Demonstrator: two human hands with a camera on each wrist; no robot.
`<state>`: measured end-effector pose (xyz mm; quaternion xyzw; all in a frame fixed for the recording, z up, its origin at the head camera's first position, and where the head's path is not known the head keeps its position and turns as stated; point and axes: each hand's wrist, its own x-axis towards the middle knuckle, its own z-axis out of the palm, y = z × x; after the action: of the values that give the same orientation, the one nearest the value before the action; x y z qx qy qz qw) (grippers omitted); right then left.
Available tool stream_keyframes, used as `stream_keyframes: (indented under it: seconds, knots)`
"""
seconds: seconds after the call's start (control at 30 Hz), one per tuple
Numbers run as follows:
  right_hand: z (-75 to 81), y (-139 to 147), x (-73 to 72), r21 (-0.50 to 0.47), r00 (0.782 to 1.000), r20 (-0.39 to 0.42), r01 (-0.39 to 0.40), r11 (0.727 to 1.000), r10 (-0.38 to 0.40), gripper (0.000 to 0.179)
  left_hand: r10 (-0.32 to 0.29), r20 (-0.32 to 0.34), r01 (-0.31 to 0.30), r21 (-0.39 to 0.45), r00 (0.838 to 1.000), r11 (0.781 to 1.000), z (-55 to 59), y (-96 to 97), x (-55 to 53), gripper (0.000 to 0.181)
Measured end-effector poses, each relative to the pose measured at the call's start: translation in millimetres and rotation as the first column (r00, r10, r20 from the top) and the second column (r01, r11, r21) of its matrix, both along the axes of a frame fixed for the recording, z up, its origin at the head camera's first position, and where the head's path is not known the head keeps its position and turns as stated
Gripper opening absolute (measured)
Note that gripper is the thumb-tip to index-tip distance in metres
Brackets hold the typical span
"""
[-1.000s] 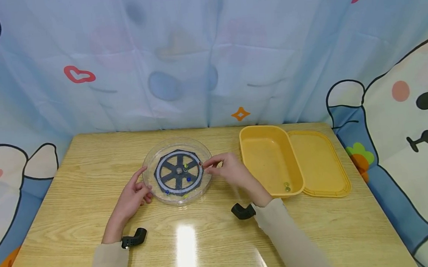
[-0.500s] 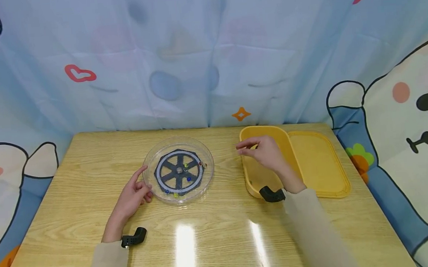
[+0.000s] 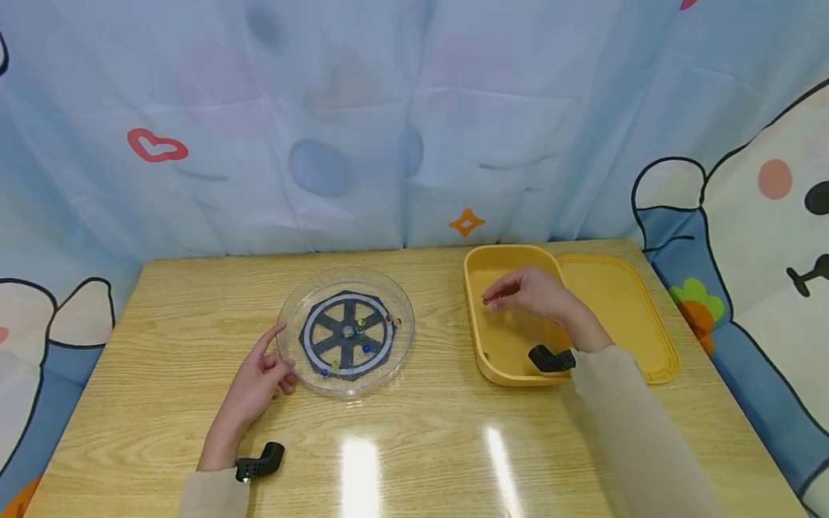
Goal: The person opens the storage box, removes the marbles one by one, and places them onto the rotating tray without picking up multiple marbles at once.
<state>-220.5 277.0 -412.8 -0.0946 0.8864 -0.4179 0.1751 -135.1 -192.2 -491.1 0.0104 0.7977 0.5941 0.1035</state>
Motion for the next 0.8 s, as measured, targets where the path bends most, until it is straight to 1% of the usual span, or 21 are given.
stream_keyframes:
  seconds: [0.07, 0.13, 0.23, 0.3, 0.37, 0.5, 0.6, 0.8]
  knots:
    - [-5.6, 2, -4.3, -0.008, 0.997, 0.06, -0.047, 0.999, 0.047, 0.02, 0.002, 0.002, -0.002, -0.001, 1.0, 1.0, -0.4, 0.2, -0.5, 0.064]
    - [-12.2, 4, -8.4, -0.013, 0.986, 0.115, -0.119, 0.993, 0.119, 0.021, 0.005, 0.004, -0.005, -0.003, 1.0, 1.0, -0.8, 0.1, -1.2, 0.064]
    - [-20.1, 4, -12.6, -0.038, 0.951, 0.194, -0.238, 0.97, 0.241, 0.021, 0.008, 0.004, -0.008, -0.002, 1.0, 1.0, -1.5, 0.0, -1.8, 0.063]
    - [-23.3, 4, -13.4, -0.043, 0.924, 0.23, -0.303, 0.952, 0.305, 0.021, 0.009, 0.004, -0.009, 0.001, 1.0, 1.0, -2.0, 0.0, -2.1, 0.064]
    - [-26.3, 1, -13.7, -0.038, 0.905, 0.252, -0.346, 0.938, 0.344, 0.02, 0.007, 0.007, -0.007, 0.005, 1.0, 1.0, -3.0, -0.4, -1.8, 0.064]
    - [-31.6, -3, -12.8, -0.001, 0.879, 0.267, -0.409, 0.912, 0.395, 0.017, 0.005, 0.006, -0.005, 0.008, 1.0, 1.0, -4.3, -1.4, -1.0, 0.064]
    - [-34.2, -7, -11.5, 0.03, 0.866, 0.274, -0.441, 0.897, 0.417, 0.014, 0.002, 0.001, -0.002, 0.011, 1.0, 1.0, -4.5, -1.3, -1.1, 0.064]
    - [-32.9, -17, -7.5, 0.077, 0.865, 0.26, -0.462, 0.884, 0.429, 0.014, 0.004, 0.003, -0.004, 0.011, 1.0, 1.0, -4.7, -0.8, -2.0, 0.064]
